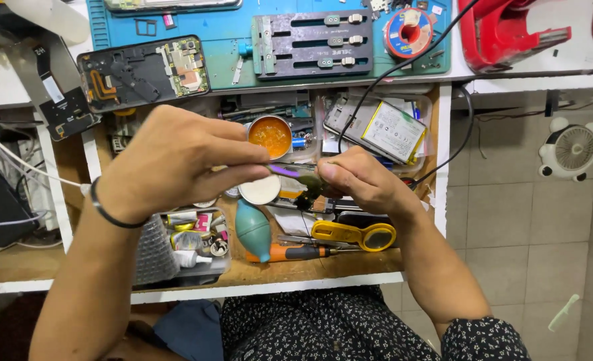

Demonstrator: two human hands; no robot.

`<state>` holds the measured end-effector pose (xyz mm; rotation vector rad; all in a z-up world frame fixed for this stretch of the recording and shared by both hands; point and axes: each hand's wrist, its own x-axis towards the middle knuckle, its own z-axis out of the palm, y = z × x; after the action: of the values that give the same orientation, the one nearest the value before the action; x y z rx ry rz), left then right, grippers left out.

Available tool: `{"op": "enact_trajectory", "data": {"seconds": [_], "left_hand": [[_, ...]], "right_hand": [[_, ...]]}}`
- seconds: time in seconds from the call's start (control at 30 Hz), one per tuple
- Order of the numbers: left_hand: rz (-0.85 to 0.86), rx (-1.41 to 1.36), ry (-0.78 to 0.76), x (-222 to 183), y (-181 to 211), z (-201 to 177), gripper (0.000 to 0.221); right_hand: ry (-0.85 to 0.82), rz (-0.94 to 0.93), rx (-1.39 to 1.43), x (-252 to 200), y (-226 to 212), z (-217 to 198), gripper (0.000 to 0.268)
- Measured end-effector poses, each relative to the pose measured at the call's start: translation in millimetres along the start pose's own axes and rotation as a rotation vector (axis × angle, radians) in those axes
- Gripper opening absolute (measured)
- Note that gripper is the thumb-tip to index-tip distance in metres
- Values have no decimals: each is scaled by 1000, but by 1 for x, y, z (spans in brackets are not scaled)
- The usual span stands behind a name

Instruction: Soldering and cleaning components on a small mobile phone circuit board using a soldering iron, magnifying glass, and brush.

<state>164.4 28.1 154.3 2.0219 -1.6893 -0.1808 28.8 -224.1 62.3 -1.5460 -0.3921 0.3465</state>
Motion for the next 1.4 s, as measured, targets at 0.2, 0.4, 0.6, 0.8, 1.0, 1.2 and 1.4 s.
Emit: {"op": "enact_trajectory", "data": {"seconds": [0.2, 0.4, 0.6, 0.8, 1.0, 1.2, 1.4], "left_hand": [[39, -27, 47, 3, 16, -11, 18], [-63, 173, 12, -15, -8, -12, 21], [55, 5, 26, 3, 8, 12, 27], [-326, 11, -44, -54, -5, -22, 11], [-311, -132, -266, -74, 51, 63, 18], [-216, -43, 270, -59, 75, 54, 25], [-242, 360, 476, -27, 57, 73, 8]], "right_hand": [[5, 8, -8, -1, 3, -4, 45], [36, 54, 22, 1, -4, -5, 43], [-1, -4, -23, 4, -1, -3, 47], [346, -10, 231, -10, 13, -14, 46], [637, 78, 165, -2, 17, -3, 46], [677, 165, -59, 4, 16, 15, 46], [565, 43, -126, 5, 10, 18, 47]]}}
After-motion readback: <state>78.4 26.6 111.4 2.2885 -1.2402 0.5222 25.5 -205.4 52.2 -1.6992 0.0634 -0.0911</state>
